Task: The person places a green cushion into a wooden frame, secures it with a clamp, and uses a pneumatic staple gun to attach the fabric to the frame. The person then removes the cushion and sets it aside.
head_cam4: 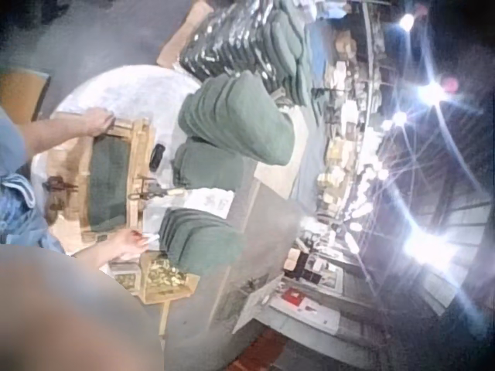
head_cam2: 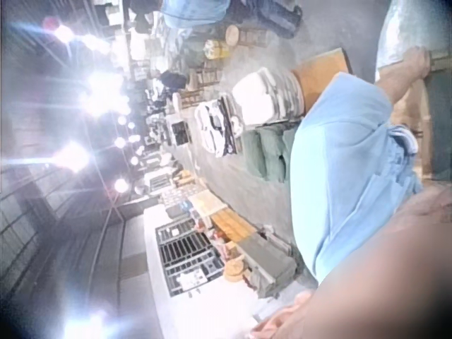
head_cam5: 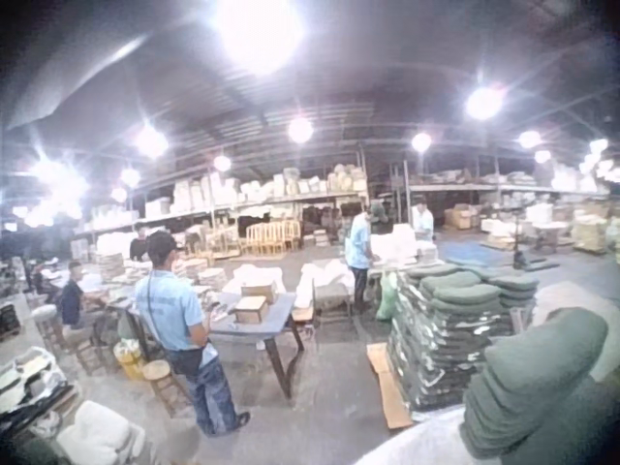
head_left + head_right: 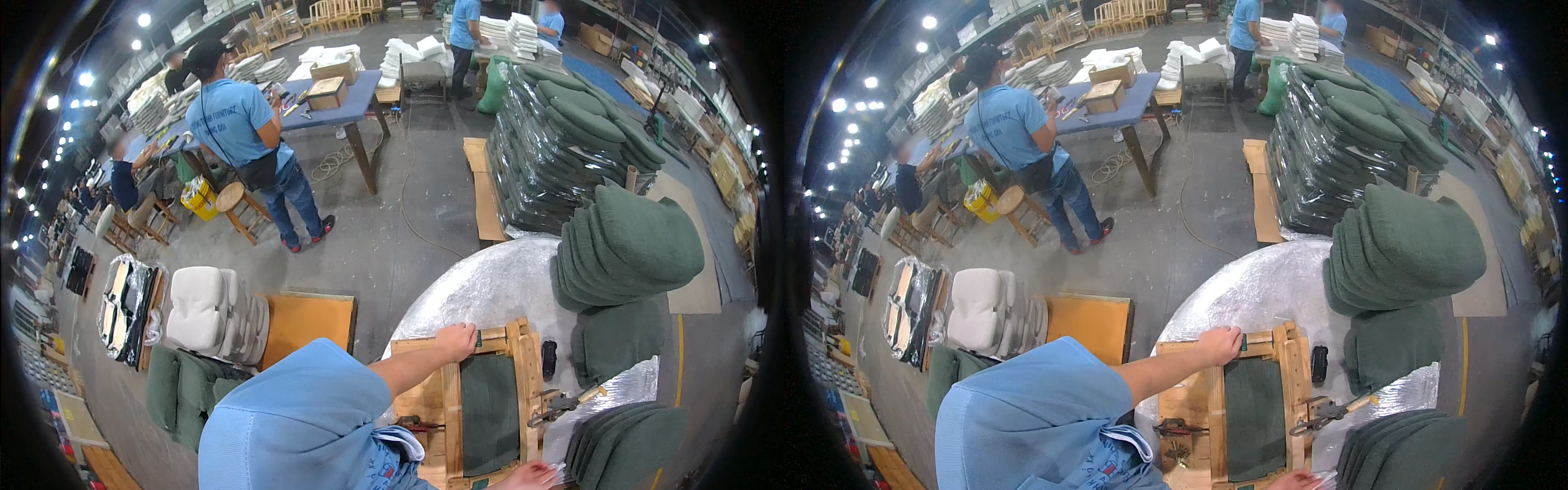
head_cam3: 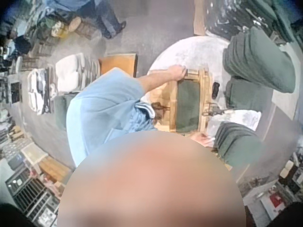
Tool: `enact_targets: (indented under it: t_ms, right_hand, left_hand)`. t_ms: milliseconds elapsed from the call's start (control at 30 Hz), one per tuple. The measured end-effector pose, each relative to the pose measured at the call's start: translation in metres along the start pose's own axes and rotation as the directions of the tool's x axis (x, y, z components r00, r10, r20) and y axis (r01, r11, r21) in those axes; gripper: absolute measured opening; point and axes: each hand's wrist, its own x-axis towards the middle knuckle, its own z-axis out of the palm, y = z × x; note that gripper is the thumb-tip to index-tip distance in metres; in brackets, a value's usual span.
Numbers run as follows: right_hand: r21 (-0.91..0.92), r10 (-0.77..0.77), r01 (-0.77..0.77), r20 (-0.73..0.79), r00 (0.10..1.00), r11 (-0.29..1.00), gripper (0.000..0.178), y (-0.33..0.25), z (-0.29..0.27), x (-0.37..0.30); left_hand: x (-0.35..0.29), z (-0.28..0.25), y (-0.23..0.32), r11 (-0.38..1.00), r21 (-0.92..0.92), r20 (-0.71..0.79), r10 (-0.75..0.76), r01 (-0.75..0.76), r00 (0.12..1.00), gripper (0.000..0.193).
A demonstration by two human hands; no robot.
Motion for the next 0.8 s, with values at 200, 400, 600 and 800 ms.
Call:
enact_targets:
  t_ms: [200, 400, 600, 800]
  right_hand:
    - [-0.296, 0.150, -0.134, 0.030, 0.988, 0.946, 0.063, 0.003, 0.199, 0.071]
    - [-0.472, 0.192, -0.170, -0.003, 0.981, 0.865, 0.052, 0.030, 0.219, 0.138]
    - [-0.367, 0.362, -0.299, 0.114, 0.925, 0.881, 0.044, 0.044, 0.172, 0.212]
    - [-0.536, 0.301, -0.289, -0.067, 0.951, 0.793, 0.039, 0.061, 0.201, 0.194]
  left_hand:
    - [0.001, 0.002, -0.006, 1.000, 0.016, 0.006, -0.016, 0.016, 1.000, 0.033]
    - [-0.001, -0.004, -0.003, 1.000, 0.011, 0.043, -0.026, 0.025, 0.999, 0.033]
    - [0.007, 0.006, 0.001, 1.000, 0.011, 0.037, 0.025, -0.025, 0.999, 0.031]
    - [-0.001, 0.004, -0.004, 1.000, 0.023, 0.049, -0.022, 0.021, 0.999, 0.030]
